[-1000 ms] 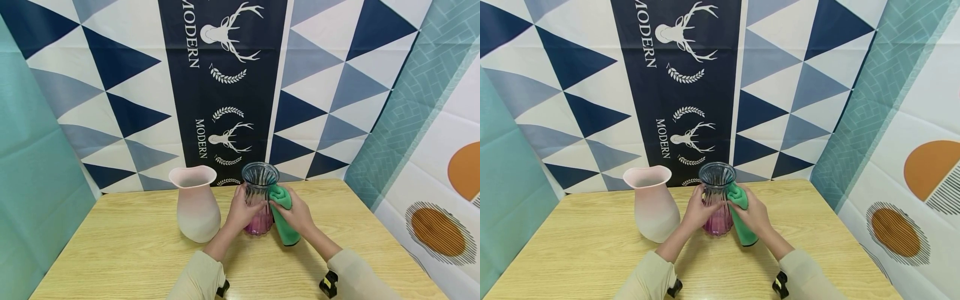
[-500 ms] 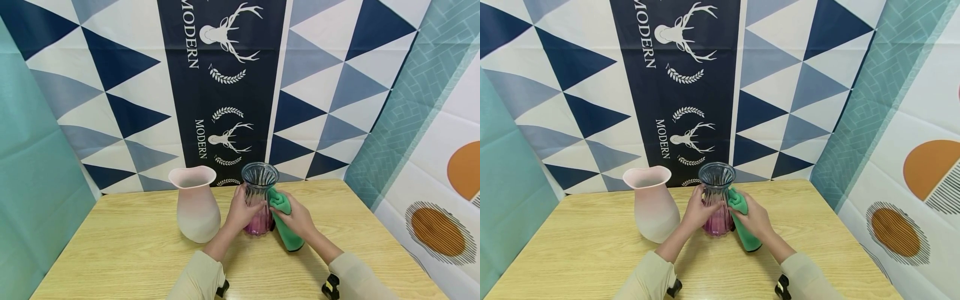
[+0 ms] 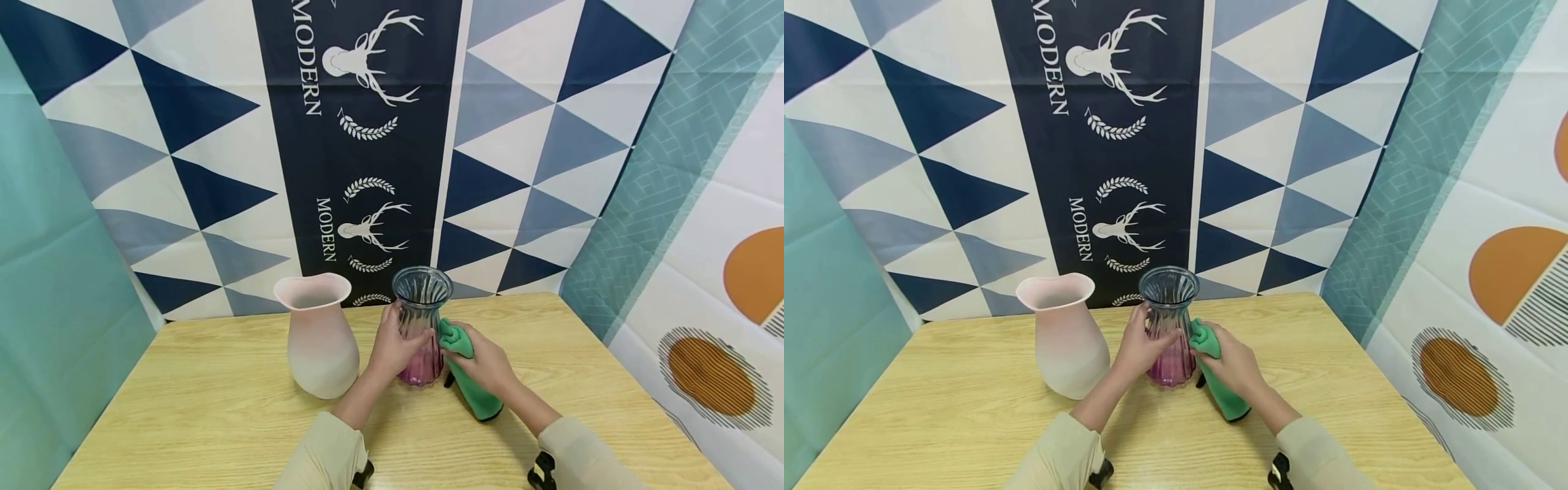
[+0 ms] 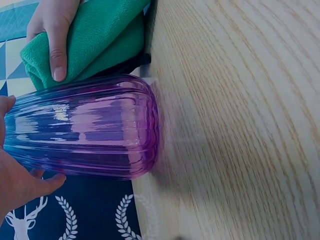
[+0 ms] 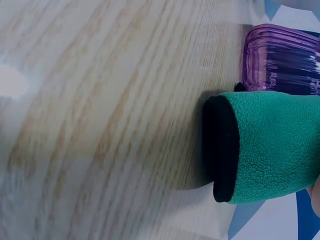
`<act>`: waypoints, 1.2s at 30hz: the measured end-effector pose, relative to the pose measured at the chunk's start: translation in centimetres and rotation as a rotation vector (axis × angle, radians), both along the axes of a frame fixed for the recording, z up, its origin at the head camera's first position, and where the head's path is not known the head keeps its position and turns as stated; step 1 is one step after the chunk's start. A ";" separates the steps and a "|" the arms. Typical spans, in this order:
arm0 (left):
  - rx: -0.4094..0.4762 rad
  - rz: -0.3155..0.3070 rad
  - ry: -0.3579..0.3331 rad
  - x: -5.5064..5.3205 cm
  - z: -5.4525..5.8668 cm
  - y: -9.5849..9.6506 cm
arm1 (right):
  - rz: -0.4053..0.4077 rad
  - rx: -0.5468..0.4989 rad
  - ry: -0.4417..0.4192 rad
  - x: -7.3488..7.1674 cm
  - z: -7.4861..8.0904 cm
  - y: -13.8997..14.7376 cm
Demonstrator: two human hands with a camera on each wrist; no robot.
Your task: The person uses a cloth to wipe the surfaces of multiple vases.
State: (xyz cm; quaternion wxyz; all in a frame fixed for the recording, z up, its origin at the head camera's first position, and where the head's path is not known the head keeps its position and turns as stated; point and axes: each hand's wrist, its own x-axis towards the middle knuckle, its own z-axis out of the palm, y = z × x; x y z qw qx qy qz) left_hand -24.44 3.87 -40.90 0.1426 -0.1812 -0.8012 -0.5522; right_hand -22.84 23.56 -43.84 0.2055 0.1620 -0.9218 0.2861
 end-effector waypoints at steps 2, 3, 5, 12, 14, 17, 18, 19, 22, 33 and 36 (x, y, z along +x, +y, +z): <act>-0.001 0.000 0.001 0.1 0.0 0.0 | -0.001 -0.008 -0.003 0.1 0.1 0.0; -0.001 0.001 -0.004 0.1 0.0 0.0 | -0.003 -0.011 -0.005 0.1 0.2 0.1; -0.001 0.004 -0.012 0.2 0.1 0.0 | -0.009 -0.018 -0.003 0.1 0.4 0.1; 0.019 0.066 -0.042 0.3 -0.1 0.2 | -0.025 -0.088 0.039 -0.1 2.1 0.1; 0.033 0.082 -0.051 0.3 -0.2 0.4 | -0.027 -0.109 0.050 -0.1 2.7 0.1; 0.051 0.090 -0.048 0.4 -0.2 0.5 | -0.029 -0.128 0.079 -0.1 3.6 0.0; 0.053 0.090 -0.043 0.4 -0.2 0.6 | -0.029 -0.131 0.091 -0.1 3.9 0.0; 0.054 0.091 -0.039 0.3 -0.3 0.6 | -0.030 -0.135 0.101 -0.2 4.1 -0.1; 0.048 0.091 -0.028 0.3 -0.3 0.6 | -0.027 -0.149 0.137 -0.4 4.7 -0.3; 0.004 0.084 0.013 0.1 -0.2 0.3 | 0.007 -0.175 0.180 -1.0 5.0 -1.0; -0.002 0.076 0.023 0.1 -0.1 0.2 | 0.006 -0.173 0.167 -1.1 4.9 -1.1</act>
